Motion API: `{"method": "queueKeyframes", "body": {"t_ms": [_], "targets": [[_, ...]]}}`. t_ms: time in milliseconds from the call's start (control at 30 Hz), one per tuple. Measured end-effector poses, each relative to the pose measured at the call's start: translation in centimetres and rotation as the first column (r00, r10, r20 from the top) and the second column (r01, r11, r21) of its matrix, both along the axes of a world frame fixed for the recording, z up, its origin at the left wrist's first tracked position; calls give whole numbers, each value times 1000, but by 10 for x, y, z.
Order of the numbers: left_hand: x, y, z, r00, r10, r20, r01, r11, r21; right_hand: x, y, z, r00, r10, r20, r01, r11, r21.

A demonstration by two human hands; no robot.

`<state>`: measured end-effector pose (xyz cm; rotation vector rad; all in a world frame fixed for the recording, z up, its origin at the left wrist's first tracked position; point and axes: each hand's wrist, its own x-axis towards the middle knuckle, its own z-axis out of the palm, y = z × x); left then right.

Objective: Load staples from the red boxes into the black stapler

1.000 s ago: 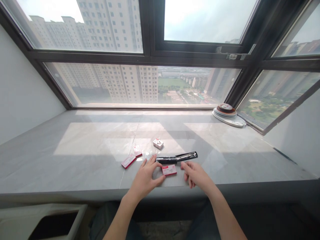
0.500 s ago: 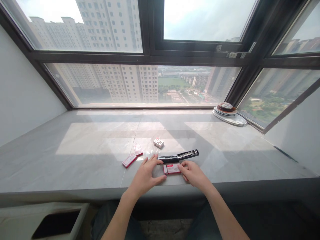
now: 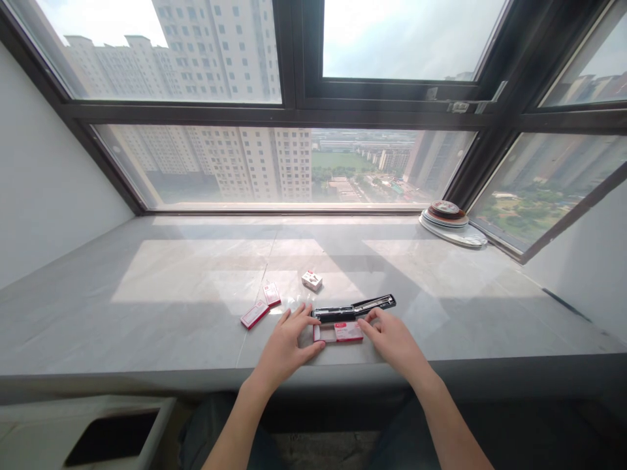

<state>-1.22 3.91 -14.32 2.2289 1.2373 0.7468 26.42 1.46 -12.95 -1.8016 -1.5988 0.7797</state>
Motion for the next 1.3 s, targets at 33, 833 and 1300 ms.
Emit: {"method": "queueKeyframes", "body": {"t_ms": [33, 833, 1300], "targets": [[1, 0, 0, 1000, 3, -6, -3, 1000, 7, -3, -1, 6, 1000, 1, 21, -2, 999, 54], [1, 2, -4, 1000, 17, 1, -17, 1000, -12, -89, 20, 25, 933, 331, 142, -358, 899, 252], [-6, -8, 8, 973, 204, 106, -210, 977, 45, -14, -3, 11, 989, 114, 95, -123, 988, 98]]}}
